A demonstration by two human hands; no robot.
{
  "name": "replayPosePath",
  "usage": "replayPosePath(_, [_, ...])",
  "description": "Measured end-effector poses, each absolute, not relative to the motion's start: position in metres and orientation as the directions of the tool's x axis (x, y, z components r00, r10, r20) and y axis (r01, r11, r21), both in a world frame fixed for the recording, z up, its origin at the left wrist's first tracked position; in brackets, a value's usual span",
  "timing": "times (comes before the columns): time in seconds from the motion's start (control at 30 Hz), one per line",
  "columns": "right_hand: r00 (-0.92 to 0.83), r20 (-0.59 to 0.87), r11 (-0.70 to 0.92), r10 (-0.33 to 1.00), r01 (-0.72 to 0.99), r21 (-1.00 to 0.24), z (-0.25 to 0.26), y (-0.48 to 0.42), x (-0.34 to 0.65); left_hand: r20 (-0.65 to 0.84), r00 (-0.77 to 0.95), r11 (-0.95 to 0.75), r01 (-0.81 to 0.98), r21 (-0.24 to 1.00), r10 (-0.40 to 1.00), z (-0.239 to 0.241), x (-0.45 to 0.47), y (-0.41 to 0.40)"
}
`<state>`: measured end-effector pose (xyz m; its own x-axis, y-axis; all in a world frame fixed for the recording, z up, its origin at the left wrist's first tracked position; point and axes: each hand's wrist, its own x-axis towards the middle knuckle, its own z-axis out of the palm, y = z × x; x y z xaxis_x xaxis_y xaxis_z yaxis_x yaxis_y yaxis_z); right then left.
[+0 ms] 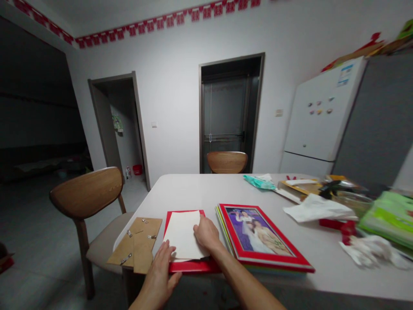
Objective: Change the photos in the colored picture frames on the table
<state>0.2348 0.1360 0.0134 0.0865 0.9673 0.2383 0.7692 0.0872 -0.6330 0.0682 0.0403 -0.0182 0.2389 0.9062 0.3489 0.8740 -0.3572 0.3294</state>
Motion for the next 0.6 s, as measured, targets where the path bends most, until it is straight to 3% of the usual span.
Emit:
replayPosePath(0.2, [-0.02,0.295,0.124,0.955,0.933,-0.337,0.005,0.118,0.229,0.246,0.322,-0.382,0.886,0.262,0.914,-0.006,0.076,0.033])
replayPosePath(0.4, [-0.092,0.229,0.162,0.969,0.937,-0.309,-0.005,0.107,0.226,0.193,0.366,-0.406,0.881,0.243,0.91,0.0,0.084,0.028])
replayPosePath(0.6, [-0.157,0.24,0.23,0.958,0.92,-0.317,-0.003,0.103,0.231,0.268,0.283,-0.35,0.903,0.248,0.921,-0.008,0.078,0.03])
